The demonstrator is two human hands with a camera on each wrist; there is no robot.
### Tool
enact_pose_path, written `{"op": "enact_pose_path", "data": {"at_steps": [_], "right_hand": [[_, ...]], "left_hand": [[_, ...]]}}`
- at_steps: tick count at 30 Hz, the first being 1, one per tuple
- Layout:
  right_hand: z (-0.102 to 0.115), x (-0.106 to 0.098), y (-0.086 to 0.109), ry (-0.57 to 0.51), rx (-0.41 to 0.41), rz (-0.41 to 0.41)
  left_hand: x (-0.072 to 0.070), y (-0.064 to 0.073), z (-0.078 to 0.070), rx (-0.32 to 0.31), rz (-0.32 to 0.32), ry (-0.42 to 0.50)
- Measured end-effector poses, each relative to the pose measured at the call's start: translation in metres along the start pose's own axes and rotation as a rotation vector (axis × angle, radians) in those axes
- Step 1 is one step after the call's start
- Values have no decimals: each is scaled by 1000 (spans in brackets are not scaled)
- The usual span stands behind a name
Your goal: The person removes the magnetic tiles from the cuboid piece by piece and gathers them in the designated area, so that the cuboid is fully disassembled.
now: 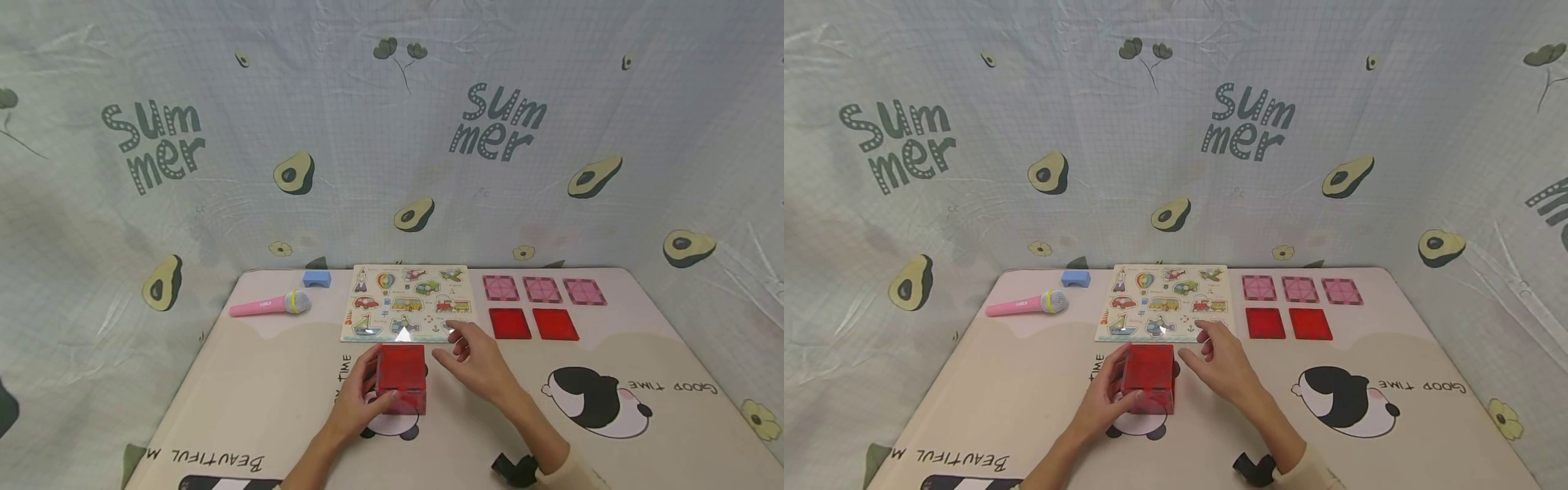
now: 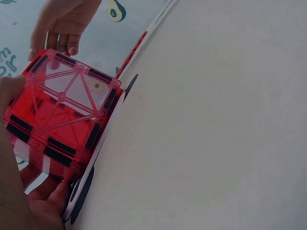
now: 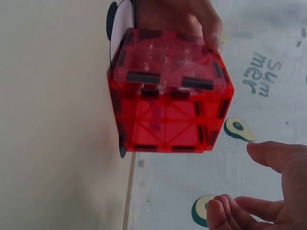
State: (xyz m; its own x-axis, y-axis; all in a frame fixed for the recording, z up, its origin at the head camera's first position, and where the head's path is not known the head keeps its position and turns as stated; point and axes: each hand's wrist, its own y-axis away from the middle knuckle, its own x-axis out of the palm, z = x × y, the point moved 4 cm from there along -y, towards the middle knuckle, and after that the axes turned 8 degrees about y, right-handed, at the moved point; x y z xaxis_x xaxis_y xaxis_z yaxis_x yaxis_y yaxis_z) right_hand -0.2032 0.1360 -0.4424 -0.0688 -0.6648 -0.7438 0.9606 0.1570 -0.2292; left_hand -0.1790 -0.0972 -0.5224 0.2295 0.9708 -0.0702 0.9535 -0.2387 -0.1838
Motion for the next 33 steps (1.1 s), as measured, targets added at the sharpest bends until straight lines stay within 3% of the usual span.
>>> {"op": "enact_pose_path", "data": {"at_steps": [15, 23, 33], "right_hand": [[15, 21, 9, -3, -71, 122], [16, 29, 13, -63, -132, 184], [14, 34, 12, -101, -95, 224]], "left_hand": [[0, 0, 2, -7, -5, -15], [0, -1, 2, -1, -1, -20], [0, 0, 2, 24, 5, -27]]}}
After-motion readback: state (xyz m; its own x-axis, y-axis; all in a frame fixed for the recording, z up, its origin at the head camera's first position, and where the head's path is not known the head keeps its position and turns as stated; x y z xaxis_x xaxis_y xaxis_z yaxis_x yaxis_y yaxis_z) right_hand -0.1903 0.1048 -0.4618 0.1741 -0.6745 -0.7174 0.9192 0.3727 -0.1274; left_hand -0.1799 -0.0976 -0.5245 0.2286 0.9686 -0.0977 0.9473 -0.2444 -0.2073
